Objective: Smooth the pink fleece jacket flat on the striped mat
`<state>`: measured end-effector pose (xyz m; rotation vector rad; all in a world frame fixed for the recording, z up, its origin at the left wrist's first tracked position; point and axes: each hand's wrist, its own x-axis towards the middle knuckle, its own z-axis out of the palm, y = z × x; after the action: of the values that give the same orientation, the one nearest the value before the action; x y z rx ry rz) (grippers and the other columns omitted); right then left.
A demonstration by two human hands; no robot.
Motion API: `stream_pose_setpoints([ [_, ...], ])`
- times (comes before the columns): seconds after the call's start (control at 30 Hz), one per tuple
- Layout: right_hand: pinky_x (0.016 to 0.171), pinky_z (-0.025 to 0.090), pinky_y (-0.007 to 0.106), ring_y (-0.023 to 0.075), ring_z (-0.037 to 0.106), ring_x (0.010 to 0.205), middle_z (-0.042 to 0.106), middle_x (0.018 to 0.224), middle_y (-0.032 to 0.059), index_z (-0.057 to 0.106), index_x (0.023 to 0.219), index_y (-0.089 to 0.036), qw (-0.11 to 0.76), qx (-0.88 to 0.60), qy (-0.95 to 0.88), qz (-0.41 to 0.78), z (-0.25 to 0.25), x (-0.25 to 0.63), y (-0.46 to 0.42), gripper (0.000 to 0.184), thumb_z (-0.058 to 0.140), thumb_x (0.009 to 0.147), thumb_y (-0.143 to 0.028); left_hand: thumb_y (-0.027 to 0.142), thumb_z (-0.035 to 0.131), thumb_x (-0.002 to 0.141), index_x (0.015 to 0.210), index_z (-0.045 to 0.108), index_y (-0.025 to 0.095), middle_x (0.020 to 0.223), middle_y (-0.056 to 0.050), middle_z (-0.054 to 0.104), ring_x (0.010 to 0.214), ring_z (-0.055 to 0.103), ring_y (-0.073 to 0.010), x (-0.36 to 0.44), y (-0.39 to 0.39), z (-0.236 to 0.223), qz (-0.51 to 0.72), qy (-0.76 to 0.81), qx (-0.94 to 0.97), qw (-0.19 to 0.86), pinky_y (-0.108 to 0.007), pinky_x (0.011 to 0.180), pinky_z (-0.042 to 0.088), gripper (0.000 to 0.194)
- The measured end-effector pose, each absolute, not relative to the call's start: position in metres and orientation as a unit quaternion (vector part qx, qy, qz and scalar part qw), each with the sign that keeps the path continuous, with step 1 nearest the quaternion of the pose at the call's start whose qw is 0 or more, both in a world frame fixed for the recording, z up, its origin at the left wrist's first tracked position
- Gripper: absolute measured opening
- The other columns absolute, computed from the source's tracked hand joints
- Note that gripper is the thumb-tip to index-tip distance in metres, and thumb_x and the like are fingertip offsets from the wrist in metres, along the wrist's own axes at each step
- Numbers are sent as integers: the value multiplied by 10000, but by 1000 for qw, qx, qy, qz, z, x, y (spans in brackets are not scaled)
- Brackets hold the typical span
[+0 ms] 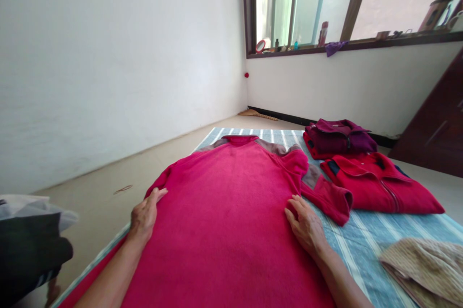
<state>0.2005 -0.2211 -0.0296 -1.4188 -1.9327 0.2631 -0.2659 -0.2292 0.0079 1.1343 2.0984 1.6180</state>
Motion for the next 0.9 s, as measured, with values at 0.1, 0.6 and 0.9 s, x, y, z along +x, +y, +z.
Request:
stream_pose_setpoints([
  [0.1, 1000, 447, 436, 277, 572, 1168, 621, 1219, 160, 665, 996, -183, 358, -546, -750, 102, -29, 200, -221, 366, 421, 886, -433, 542, 401, 864, 928, 725, 182, 1115, -80, 714, 1152, 596, -244, -267, -229, 7, 557, 721, 389, 134, -360, 1083, 369, 488],
  [0.6, 984, 460, 416, 271, 585, 1152, 626, 1214, 162, 674, 1017, -168, 363, -548, -746, 104, -28, 200, -221, 377, 436, 876, -425, 585, 415, 839, 890, 727, 172, 1115, -104, 710, 1150, 598, -259, -268, -227, 5, 565, 714, 390, 138, -371, 1098, 353, 521],
  [0.9, 995, 448, 417, 265, 571, 1171, 625, 1218, 158, 675, 1008, -171, 363, -548, -746, 111, -29, 201, -221, 380, 432, 873, -430, 595, 389, 857, 933, 728, 174, 1122, -90, 710, 1159, 591, -255, -271, -227, 2, 565, 712, 394, 136, -365, 1087, 371, 545],
])
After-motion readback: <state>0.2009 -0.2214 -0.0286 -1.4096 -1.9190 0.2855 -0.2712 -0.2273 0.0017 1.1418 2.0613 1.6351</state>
